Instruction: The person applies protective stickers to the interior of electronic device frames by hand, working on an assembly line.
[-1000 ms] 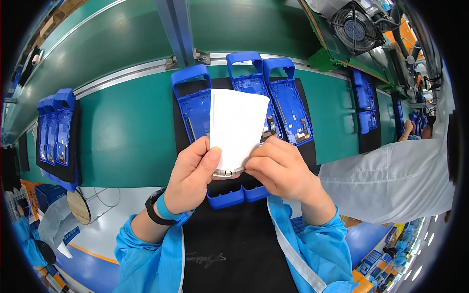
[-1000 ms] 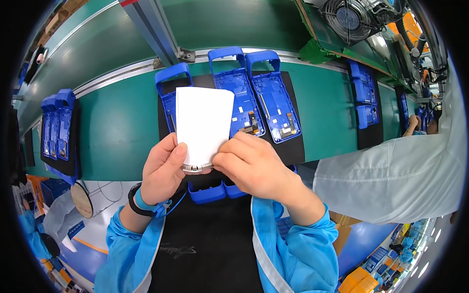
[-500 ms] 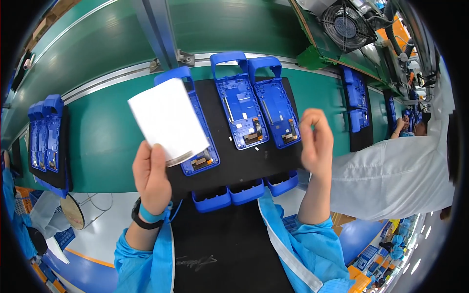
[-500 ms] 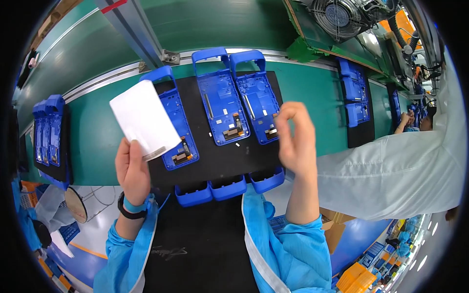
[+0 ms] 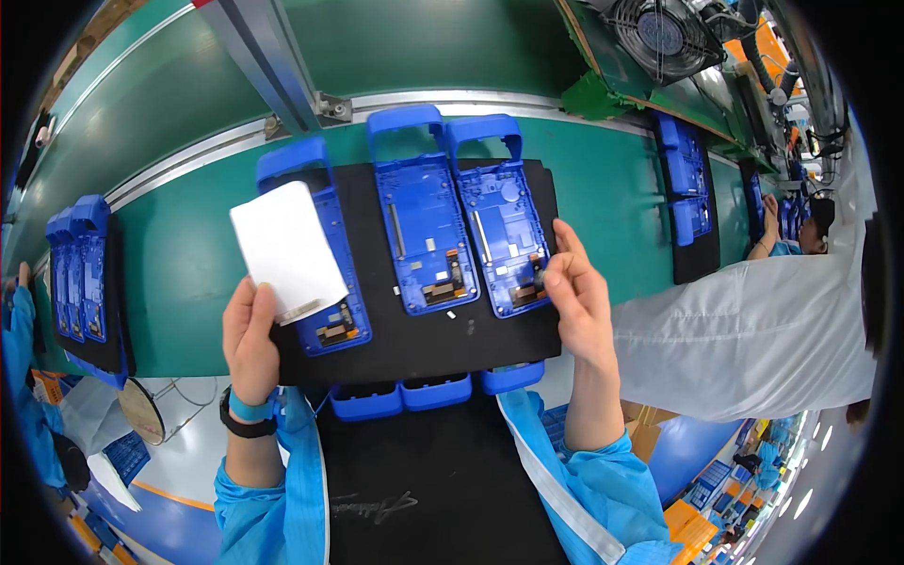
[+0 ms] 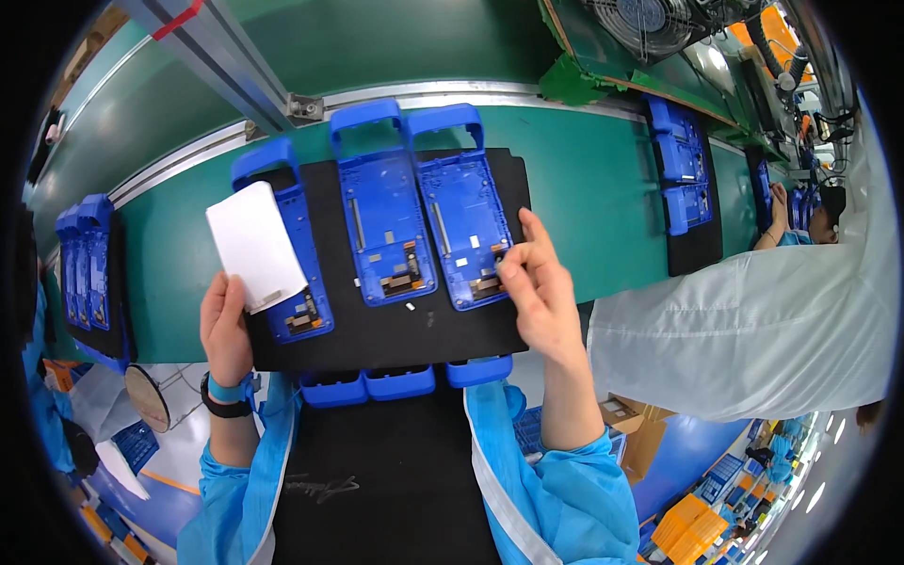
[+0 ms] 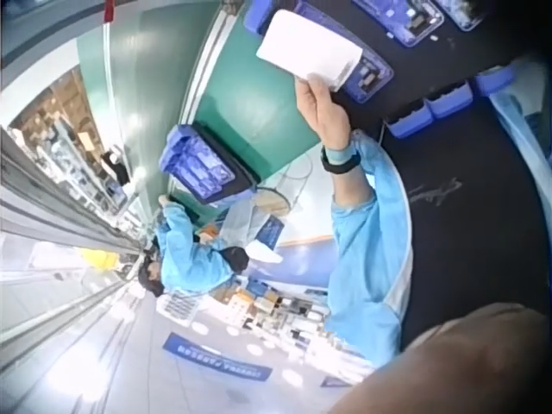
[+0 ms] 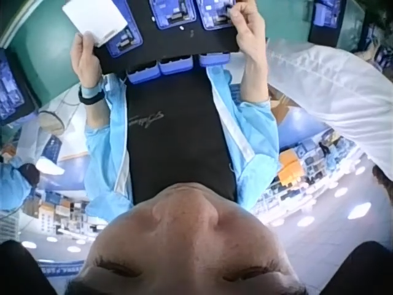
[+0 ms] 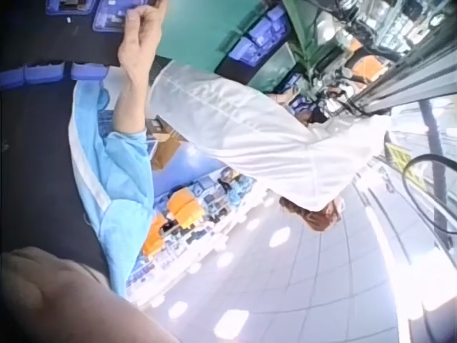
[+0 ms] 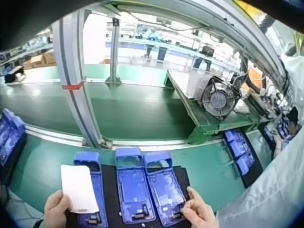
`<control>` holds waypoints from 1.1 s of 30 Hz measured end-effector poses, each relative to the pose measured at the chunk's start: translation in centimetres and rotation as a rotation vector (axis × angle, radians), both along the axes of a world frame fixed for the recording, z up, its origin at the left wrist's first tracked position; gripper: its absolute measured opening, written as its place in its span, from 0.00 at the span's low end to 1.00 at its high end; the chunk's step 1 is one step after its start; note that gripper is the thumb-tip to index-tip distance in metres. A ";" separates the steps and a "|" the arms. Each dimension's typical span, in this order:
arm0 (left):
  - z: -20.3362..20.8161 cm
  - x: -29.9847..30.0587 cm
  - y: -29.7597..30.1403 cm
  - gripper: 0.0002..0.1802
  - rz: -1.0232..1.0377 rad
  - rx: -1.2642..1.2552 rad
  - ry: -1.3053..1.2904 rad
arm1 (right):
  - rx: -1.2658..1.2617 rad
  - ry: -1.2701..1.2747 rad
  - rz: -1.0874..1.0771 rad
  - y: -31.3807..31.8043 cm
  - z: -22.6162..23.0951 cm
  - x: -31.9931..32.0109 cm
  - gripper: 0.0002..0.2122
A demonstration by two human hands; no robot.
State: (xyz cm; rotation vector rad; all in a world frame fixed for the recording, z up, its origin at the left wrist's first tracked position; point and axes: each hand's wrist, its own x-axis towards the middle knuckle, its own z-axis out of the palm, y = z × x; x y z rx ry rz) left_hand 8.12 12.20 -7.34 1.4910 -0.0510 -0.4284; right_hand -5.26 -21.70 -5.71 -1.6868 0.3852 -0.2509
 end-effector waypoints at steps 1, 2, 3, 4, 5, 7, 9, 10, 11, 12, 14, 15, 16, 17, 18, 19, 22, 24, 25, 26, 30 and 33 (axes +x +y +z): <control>-0.2 0.0 0.4 0.18 -0.002 0.006 0.010 | -0.159 0.028 0.044 0.4 0.1 -0.2 0.04; -0.3 0.0 0.8 0.17 0.051 -0.015 0.003 | -0.302 0.063 0.100 0.5 0.5 0.0 0.03; -0.5 -0.1 1.0 0.17 0.104 -0.036 -0.005 | -0.447 0.098 0.158 0.5 1.1 0.4 0.02; -0.4 -0.3 0.8 0.17 0.128 -0.005 -0.039 | -0.444 0.106 0.164 0.4 2.0 1.1 0.02; -0.5 -0.2 0.9 0.17 0.132 -0.001 -0.030 | -0.551 0.070 0.294 0.1 2.9 2.0 0.01; -0.7 -0.1 1.1 0.18 0.076 0.156 -0.199 | -0.653 0.038 0.433 -0.5 3.8 3.9 0.01; 0.4 -0.5 -0.5 0.18 0.142 0.156 -0.209 | -0.647 0.069 0.626 -1.2 4.0 5.9 0.03; 0.9 -0.8 -1.0 0.17 0.208 0.159 -0.227 | -0.676 0.080 0.648 -1.3 3.9 6.6 0.03; 1.1 -1.0 -1.1 0.17 0.218 0.161 -0.218 | -0.674 0.084 0.661 -1.4 4.0 7.1 0.03; 1.2 -1.3 -1.0 0.17 0.243 0.132 -0.219 | -0.686 0.128 0.736 -1.5 4.3 7.5 0.02; 0.8 -1.3 -0.8 0.17 0.254 0.108 -0.202 | -0.704 0.185 0.838 -1.7 4.3 7.9 0.02; 0.5 -1.2 -0.1 0.17 0.217 0.129 -0.188 | -0.696 0.196 0.842 -1.6 4.2 8.0 0.02; 0.4 -1.4 0.5 0.16 0.189 0.148 -0.181 | -0.718 0.208 0.860 -1.3 4.2 8.1 0.02; 0.5 -1.7 0.7 0.16 0.195 0.150 -0.174 | -0.740 0.221 0.876 -1.0 4.2 8.2 0.02; 0.7 -1.9 0.7 0.16 0.196 0.150 -0.163 | -0.738 0.225 0.884 -0.9 4.3 8.2 0.02; 0.7 -1.9 0.6 0.16 0.195 0.148 -0.154 | -0.758 0.242 0.897 -0.9 4.3 8.3 0.02; 0.7 -2.2 -0.3 0.16 0.241 0.205 -0.179 | -0.805 0.265 0.923 -0.8 4.3 8.5 0.02; 0.3 -1.9 0.4 0.16 0.214 0.178 -0.175 | -0.830 0.272 0.933 -0.8 4.4 8.6 0.02; 0.2 -1.9 0.8 0.16 0.189 0.154 -0.175 | -0.851 0.275 0.953 -0.6 4.5 8.8 0.02; 0.3 -2.0 0.8 0.16 0.190 0.156 -0.168 | -0.871 0.278 0.973 -0.5 4.5 9.0 0.02; 0.4 -1.9 0.8 0.17 0.183 0.169 -0.167 | -0.896 0.311 0.993 -0.2 4.9 9.4 0.02; 0.3 -2.0 1.1 0.17 0.179 0.148 -0.155 | -0.915 0.315 1.014 0.0 5.0 9.6 0.02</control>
